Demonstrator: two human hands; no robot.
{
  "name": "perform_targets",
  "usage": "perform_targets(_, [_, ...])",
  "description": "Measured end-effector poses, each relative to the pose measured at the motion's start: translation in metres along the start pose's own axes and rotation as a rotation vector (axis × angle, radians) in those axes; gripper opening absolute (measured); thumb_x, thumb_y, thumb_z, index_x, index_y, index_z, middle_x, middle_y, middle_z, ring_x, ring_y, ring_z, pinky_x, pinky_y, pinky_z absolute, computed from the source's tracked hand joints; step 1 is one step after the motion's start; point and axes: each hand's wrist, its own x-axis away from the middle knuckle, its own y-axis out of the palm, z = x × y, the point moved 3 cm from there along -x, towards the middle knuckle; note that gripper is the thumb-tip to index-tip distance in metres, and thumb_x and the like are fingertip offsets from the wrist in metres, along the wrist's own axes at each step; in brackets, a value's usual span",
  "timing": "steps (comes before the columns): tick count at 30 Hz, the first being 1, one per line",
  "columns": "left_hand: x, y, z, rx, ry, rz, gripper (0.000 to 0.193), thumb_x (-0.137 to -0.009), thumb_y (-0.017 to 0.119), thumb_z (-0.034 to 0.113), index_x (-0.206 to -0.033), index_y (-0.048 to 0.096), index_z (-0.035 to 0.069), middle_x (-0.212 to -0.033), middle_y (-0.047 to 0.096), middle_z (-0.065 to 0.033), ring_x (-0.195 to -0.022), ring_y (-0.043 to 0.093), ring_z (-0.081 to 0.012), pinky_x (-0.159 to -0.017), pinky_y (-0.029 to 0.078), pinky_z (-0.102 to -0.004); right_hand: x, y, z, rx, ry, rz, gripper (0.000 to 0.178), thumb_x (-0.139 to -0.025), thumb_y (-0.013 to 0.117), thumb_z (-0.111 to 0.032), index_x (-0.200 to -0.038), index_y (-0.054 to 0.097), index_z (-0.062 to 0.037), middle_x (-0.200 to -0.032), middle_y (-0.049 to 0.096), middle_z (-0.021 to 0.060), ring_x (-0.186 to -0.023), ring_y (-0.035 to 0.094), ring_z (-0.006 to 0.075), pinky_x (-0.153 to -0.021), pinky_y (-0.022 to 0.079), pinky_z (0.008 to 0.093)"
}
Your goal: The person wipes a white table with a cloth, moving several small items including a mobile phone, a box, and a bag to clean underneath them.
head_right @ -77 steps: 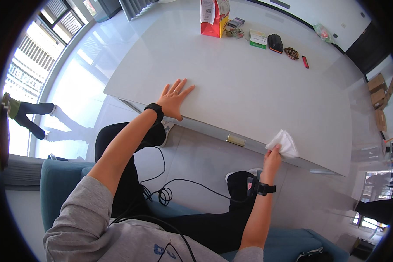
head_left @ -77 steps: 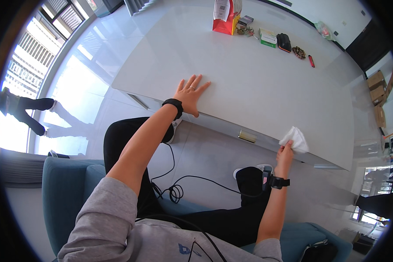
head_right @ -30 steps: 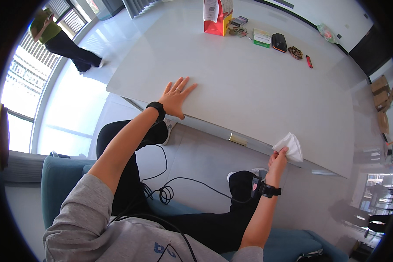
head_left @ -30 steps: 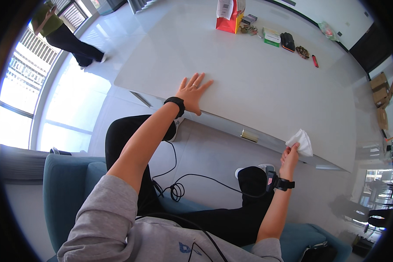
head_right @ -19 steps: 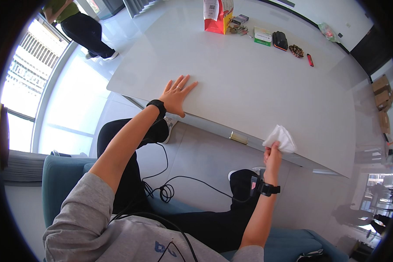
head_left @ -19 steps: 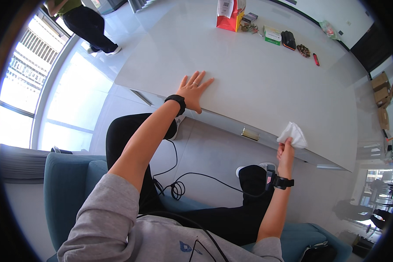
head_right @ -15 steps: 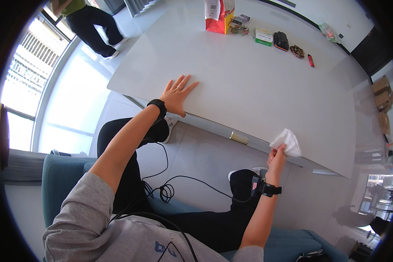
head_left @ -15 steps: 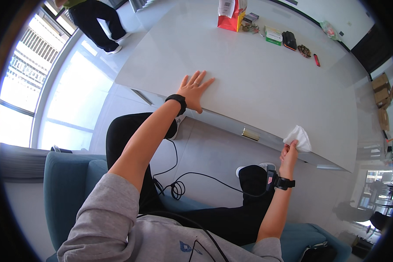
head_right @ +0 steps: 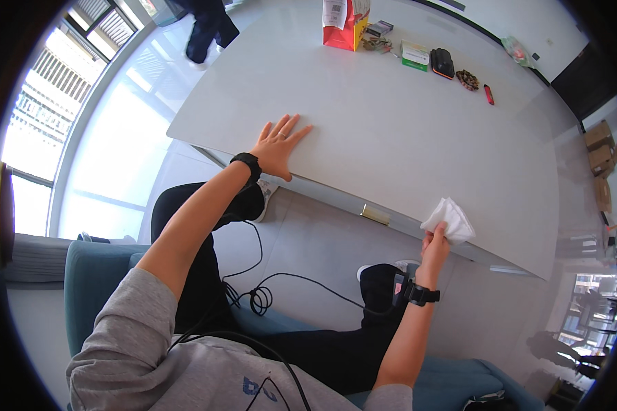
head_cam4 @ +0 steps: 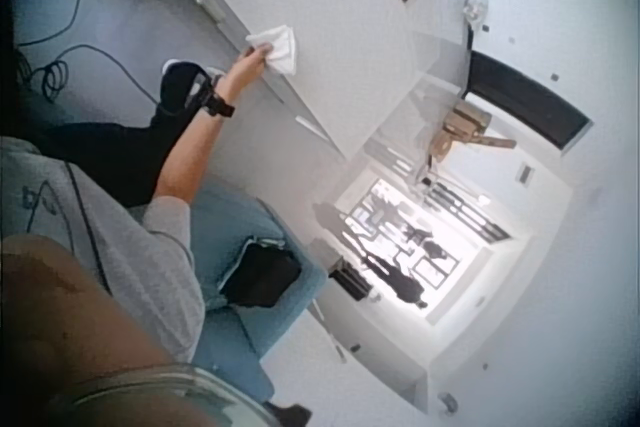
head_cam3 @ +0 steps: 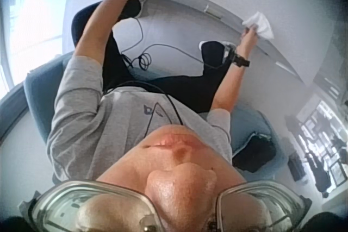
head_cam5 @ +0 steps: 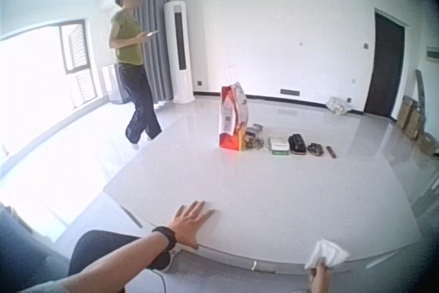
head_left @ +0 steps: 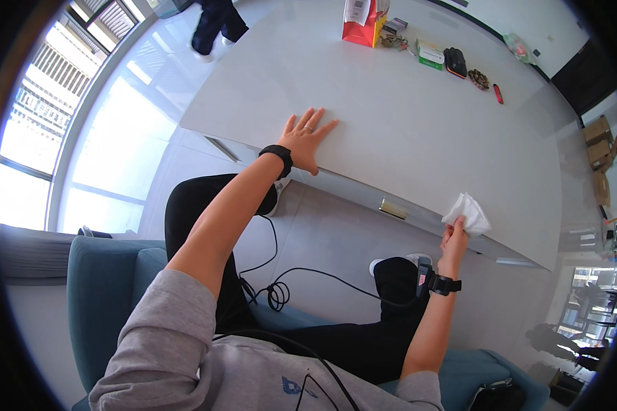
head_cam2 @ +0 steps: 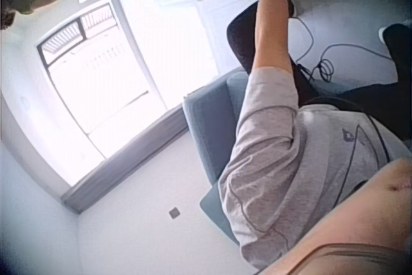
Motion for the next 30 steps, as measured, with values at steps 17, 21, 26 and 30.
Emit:
perform_targets(17, [0.001, 0.001, -0.002, -0.009, 0.038, 0.029, 0.118, -0.050, 0.080, 0.030, -0.146, 0.012, 0.026, -0.152, 0.007, -0.0148, -0.141, 0.003, -0.0296, -0.111, 0.011, -0.0527, -0.005, -0.006, 0.005, -0.208, 0.093, 0.241, 0.050, -0.089, 0.043, -0.059, -0.068, 0.040, -0.0143, -0.052, 0.029, -0.0060, -0.042, 0.023, 0.0059, -0.039, 0.015, 0.0227])
perform_targets(21, [-0.001, 0.002, -0.001, -0.016, 0.054, 0.027, 0.117, -0.052, 0.079, 0.031, -0.146, 0.011, 0.025, -0.151, 0.006, -0.0166, -0.141, 0.003, -0.0317, -0.110, 0.011, -0.0539, 0.014, 0.031, 0.006, -0.064, 0.066, 0.029, 0.051, -0.090, 0.043, -0.058, -0.066, 0.038, -0.0137, -0.048, 0.029, -0.0058, -0.039, 0.024, 0.0057, -0.038, 0.016, 0.0222])
perform_targets(26, [0.003, 0.005, -0.004, -0.068, 0.091, 0.035, 0.111, -0.059, 0.074, 0.040, -0.147, 0.009, 0.021, -0.150, 0.006, -0.0218, -0.140, 0.003, -0.0364, -0.108, 0.011, -0.0575, 0.009, 0.024, -0.001, -0.058, -0.010, -0.041, 0.052, -0.089, 0.044, -0.058, -0.070, 0.049, -0.0096, -0.048, 0.031, -0.0064, -0.040, 0.025, 0.0043, -0.038, 0.016, 0.0218])
perform_targets(30, [0.006, 0.011, -0.002, -0.081, 0.124, 0.125, 0.109, -0.063, 0.073, 0.049, -0.146, 0.010, 0.019, -0.149, 0.008, -0.0230, -0.139, 0.006, -0.0370, -0.108, 0.010, -0.0574, -0.002, 0.011, 0.001, -0.014, 0.001, -0.008, 0.056, -0.088, 0.046, -0.059, -0.072, 0.054, -0.0061, -0.047, 0.033, -0.0065, -0.039, 0.026, 0.0034, -0.037, 0.016, 0.0211])
